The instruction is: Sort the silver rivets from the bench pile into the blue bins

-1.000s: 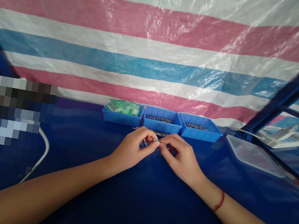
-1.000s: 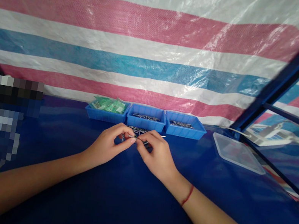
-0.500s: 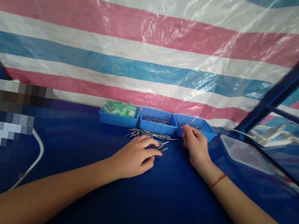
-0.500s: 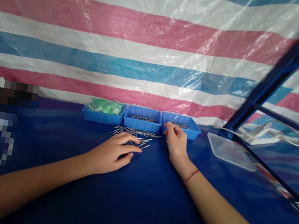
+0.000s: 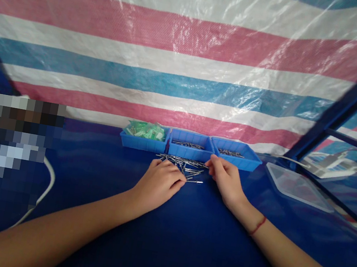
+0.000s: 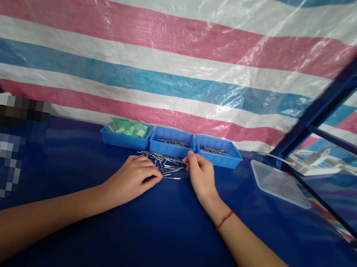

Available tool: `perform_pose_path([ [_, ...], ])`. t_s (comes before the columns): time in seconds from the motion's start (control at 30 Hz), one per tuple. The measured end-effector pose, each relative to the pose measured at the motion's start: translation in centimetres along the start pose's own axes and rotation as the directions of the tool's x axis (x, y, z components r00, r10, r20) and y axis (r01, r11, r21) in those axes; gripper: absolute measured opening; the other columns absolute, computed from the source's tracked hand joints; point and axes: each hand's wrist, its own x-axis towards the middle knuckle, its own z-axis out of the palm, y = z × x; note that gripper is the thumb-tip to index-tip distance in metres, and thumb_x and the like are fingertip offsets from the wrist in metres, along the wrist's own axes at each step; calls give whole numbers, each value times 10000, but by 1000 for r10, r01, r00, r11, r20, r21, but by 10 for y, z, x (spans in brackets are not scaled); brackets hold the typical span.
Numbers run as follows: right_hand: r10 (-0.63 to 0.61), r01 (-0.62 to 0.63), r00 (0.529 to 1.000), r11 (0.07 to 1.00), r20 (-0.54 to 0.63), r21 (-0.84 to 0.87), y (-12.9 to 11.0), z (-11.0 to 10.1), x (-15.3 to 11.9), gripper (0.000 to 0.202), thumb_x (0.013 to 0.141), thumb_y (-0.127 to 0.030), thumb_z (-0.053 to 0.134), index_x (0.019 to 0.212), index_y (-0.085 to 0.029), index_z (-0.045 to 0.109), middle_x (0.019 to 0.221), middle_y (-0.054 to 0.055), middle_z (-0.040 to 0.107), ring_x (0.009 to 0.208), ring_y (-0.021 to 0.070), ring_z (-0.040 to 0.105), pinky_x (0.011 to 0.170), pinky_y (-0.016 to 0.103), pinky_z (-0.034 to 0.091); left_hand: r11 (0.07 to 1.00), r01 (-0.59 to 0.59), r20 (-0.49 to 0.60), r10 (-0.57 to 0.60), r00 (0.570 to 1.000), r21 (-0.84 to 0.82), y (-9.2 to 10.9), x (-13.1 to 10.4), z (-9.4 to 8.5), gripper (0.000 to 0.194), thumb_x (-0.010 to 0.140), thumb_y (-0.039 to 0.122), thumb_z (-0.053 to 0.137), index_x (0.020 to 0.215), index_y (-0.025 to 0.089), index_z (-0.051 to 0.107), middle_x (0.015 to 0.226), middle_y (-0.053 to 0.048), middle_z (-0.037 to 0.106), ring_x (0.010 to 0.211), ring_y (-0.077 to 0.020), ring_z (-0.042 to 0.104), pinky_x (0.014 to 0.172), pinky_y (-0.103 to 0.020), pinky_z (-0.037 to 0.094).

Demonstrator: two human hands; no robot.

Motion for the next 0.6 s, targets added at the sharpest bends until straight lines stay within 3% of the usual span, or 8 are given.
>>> perform_pose_path([
  [0.1, -67, 77, 992, 993, 104, -92, -8, 2, -6, 397, 839, -466, 455, 643, -164, 623, 528, -14, 516, 503, 124, 478, 511, 262, 376, 998, 65, -23, -65, 998, -10, -2, -1, 1, 107, 862, 215, 542, 882, 243, 643, 852, 12, 695, 862, -198, 595, 791, -362, 350],
  [0.17, -166, 192, 966, 974, 200, -121, -14, 4, -11, 301, 834, -394, 485, 691, -170, 627, 604, 1, 576, 569, 138, 523, 553, 268, 408, 995, 94, -63, -95, 994, -20, -2, -1, 1, 148, 856, 192, 547, 974, 250, 615, 892, 6, 690, 874, -201, 599, 787, -360, 360],
  [0.33, -490, 580, 789, 794, 371, -184, -22, 7, -20, 91, 804, -227, 560, 797, -198, 646, 781, 37, 665, 743, 172, 577, 747, 342, 424, 985, 83, -179, -109, 978, -151, -4, 0, 0, 199, 852, 188, 545, 1046, 225, 571, 932, -14, 674, 894, -185, 610, 806, -343, 409],
  [0.4, -515, 620, 760, 757, 398, -206, -23, 8, -21, 120, 836, -211, 534, 812, -202, 651, 790, 43, 668, 736, 172, 574, 750, 354, 415, 970, 55, -217, -108, 970, -236, -4, 1, -1, 201, 842, 183, 553, 1041, 213, 567, 912, -16, 672, 874, -171, 619, 805, -324, 433],
  [0.6, -481, 582, 775, 796, 410, -165, -24, 10, -23, 121, 869, -219, 512, 828, -207, 625, 810, 42, 658, 775, 176, 573, 751, 344, 423, 904, 64, -236, -178, 955, -422, -6, 2, -1, 212, 799, 202, 602, 1008, 198, 563, 872, -8, 674, 800, -145, 638, 758, -275, 484],
])
